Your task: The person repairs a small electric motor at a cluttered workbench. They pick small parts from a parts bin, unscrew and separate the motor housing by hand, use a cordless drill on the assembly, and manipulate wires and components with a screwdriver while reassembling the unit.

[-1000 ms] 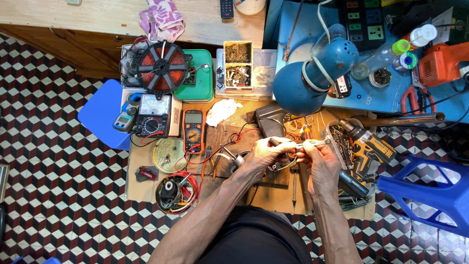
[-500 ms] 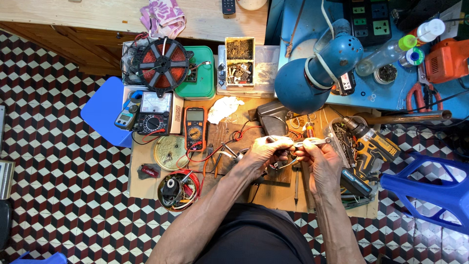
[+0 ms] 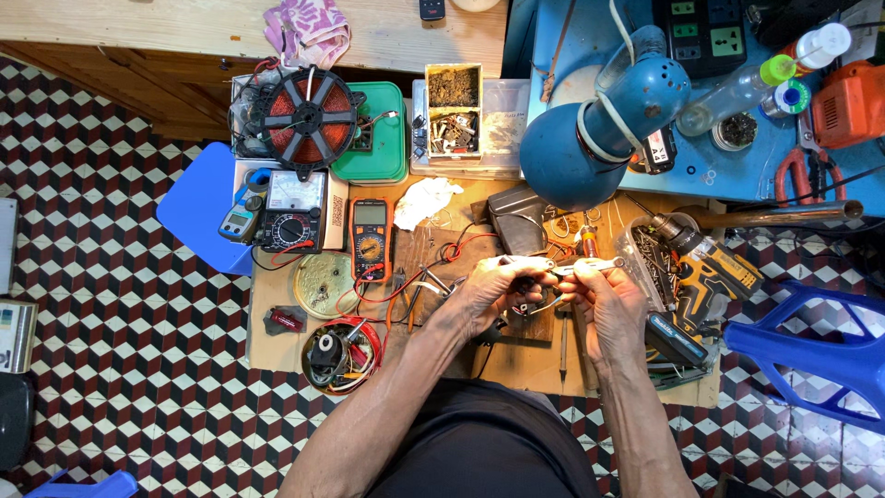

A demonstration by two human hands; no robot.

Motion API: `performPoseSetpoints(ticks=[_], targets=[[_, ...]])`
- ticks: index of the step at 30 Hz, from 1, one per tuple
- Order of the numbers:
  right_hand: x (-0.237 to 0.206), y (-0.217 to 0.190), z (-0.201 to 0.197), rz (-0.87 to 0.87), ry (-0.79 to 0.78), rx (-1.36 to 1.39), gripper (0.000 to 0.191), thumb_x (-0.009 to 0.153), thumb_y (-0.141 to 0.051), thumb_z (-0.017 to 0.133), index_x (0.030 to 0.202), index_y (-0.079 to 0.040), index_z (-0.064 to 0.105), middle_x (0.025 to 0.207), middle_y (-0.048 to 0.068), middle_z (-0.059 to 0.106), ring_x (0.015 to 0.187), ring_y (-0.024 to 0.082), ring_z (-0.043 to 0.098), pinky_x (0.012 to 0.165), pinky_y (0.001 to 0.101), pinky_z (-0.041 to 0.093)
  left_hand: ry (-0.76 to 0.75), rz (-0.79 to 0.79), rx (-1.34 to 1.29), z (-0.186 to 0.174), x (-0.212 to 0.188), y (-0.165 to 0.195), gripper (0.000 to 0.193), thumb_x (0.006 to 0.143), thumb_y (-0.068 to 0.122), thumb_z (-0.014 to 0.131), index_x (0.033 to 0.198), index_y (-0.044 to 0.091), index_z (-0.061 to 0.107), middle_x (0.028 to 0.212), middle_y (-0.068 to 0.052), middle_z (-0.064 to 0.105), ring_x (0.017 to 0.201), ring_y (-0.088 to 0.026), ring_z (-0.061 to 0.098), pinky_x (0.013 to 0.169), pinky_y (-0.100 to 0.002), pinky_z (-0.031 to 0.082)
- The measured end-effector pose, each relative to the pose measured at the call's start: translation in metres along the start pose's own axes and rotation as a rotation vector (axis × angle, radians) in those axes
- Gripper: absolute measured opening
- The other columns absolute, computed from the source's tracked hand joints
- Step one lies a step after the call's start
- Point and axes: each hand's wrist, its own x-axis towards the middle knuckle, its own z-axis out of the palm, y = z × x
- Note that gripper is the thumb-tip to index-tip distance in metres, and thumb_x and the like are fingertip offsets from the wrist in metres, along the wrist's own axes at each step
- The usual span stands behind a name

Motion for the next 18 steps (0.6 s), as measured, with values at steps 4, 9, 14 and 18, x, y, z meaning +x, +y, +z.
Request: performPoseSetpoints(ticks=[4,9,14,18], targets=[[0.0008,0.0006,0.0000,0.016,0.013,-0.013,0.016,0.093,-0.007,0.069,0.106,0.001,0.066,0.092,0.014,0.073,0.076,0.016,0.072,0.067,0.0236,0.060,0.025,0.004,-0.009,-0.0013,0.0033,-0.0034,0.025,0.093,0.013,0.073,0.112,-0.003,0.072,0.093,-0.010,0.076,0.075,-0.010,0.070,0.069,-0.024,0.063],[0.0009,0.0011,0.0018,0.025,-0.007,0.021,0.017,0.093,-0.006,0.069,0.108,0.002,0.066,0.092,0.014,0.073,0.075,0.016,0.072,0.066,0.0228,0.059,0.068,0.009,-0.031,-0.0018,0.0038,-0.0062,0.024,0.094,0.012,0.071,0.112,-0.004,0.071,0.093,-0.010,0.076,0.073,-0.010,0.069,0.068,-0.024,0.063],[-0.0004,0.0011,0.0047,0.034,0.008,-0.004,0.019,0.092,-0.006,0.069,0.108,0.002,0.066,0.091,0.014,0.073,0.074,0.016,0.072,0.066,0.0226,0.060,0.137,0.016,0.077,0.0013,-0.0008,-0.0029,0.026,0.094,0.014,0.072,0.114,-0.002,0.072,0.092,-0.009,0.077,0.070,-0.008,0.068,0.064,-0.021,0.060],[0.0002,0.0006,0.0063,0.020,0.000,-0.007,0.018,0.093,-0.007,0.069,0.108,0.002,0.066,0.090,0.013,0.073,0.074,0.016,0.072,0.066,0.0228,0.060,0.159,0.033,0.152,0.0056,-0.0027,0.0001,0.028,0.095,0.016,0.071,0.114,-0.003,0.072,0.093,-0.009,0.077,0.069,-0.008,0.068,0.062,-0.021,0.059]])
